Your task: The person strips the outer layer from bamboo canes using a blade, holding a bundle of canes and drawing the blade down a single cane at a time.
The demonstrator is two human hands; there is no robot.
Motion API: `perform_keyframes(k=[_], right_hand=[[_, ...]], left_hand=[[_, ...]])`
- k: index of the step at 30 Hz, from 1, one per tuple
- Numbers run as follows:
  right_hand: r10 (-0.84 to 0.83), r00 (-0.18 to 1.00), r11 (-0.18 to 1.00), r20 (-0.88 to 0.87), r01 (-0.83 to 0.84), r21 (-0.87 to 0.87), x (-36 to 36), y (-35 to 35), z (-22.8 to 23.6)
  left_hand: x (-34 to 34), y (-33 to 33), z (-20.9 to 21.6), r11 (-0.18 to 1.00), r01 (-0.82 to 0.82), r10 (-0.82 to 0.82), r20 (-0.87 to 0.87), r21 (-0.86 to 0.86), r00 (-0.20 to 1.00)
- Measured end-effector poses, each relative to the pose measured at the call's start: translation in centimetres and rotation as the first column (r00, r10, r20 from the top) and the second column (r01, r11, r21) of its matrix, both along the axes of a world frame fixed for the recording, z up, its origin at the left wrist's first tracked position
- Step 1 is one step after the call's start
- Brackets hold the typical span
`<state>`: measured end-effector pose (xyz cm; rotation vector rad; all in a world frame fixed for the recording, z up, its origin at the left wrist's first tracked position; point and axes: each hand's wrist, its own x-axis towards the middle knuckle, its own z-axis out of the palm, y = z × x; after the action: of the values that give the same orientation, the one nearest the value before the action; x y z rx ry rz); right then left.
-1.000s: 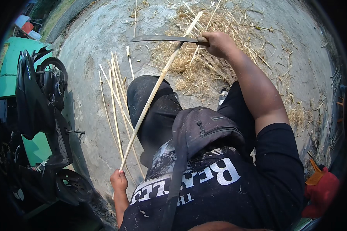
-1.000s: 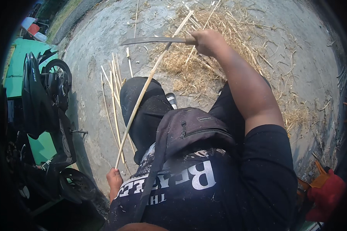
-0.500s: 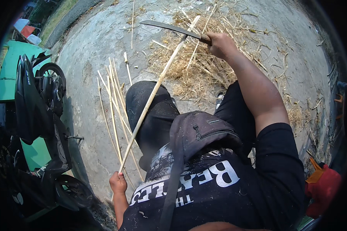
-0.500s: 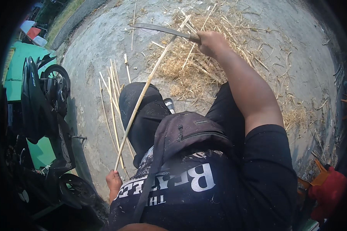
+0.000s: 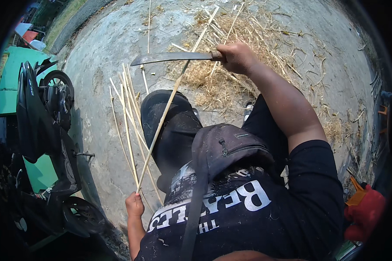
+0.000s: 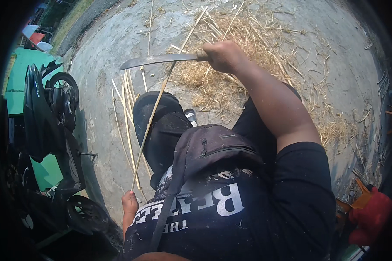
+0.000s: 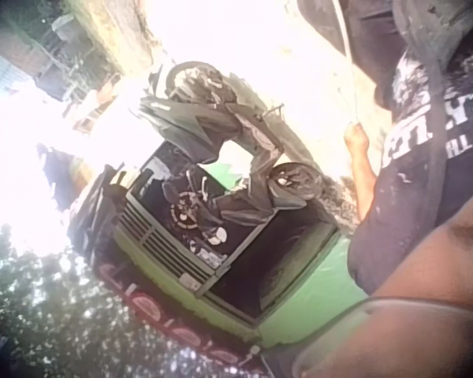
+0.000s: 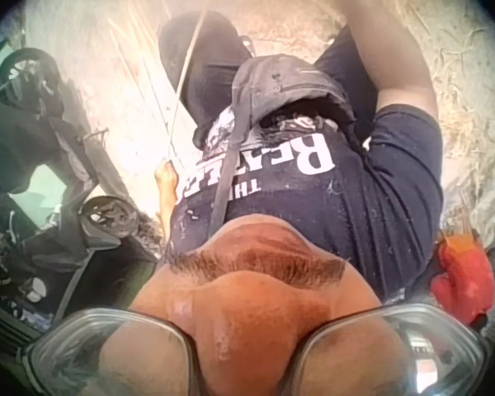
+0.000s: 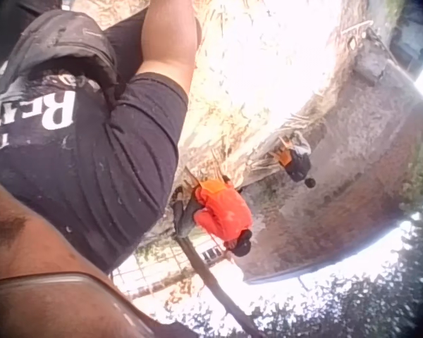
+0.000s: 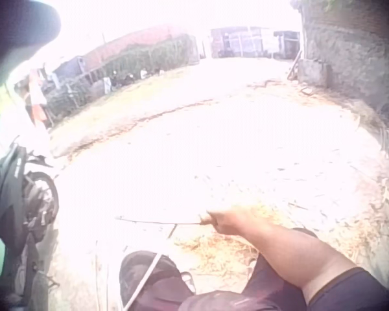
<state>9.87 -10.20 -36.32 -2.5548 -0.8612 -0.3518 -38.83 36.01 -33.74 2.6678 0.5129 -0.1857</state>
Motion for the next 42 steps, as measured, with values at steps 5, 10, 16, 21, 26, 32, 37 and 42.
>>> perform_keyframes(k=[5,10,16,21,26,32,37,42], right_hand=[[-0.344,0.924,0.93,-0.17,0.36,0.075,2.9,-3.6,-1.8],[-0.085,0.996,0.995,-0.001,0.085,0.053,1.6,-1.2,-0.8],[-0.38,0.878,0.909,-0.292,0.413,0.06,3.8,-4.0,-0.6],[-0.318,0.928,0.945,-0.192,0.328,0.018,2.1,-2.8,0.5],[-0.253,0.953,0.967,-0.169,0.246,-0.061,1.9,-3.2,1.4],[-0.518,0.826,0.854,-0.224,0.483,-0.195,3.5,-5.3,0.6],[-0.255,0.949,0.966,-0.187,0.24,-0.096,1.9,-2.8,0.9],[-0.523,0.811,0.851,-0.26,0.482,-0.209,2.7,-5.9,0.6]], left_hand=[[0.7,0.3,-0.5,0.999,0.038,-0.038,0.023,-0.006,0.999],[-0.3,0.9,0.0,1.0,-0.001,0.001,-0.017,0.003,1.0],[1.0,1.8,0.0,1.0,-0.001,0.001,0.003,-0.002,1.0],[-1.1,2.0,-0.8,1.0,0.009,-0.009,0.009,-0.001,1.0],[-0.1,1.1,-0.1,0.996,0.013,-0.016,0.033,0.083,0.999],[0.8,2.1,0.5,0.954,0.021,-0.045,0.074,0.298,0.996],[-0.1,1.7,-0.7,0.974,0.001,-0.026,0.108,0.228,0.994],[1.2,2.6,-0.9,0.94,0.02,-0.073,0.143,0.341,0.987]])
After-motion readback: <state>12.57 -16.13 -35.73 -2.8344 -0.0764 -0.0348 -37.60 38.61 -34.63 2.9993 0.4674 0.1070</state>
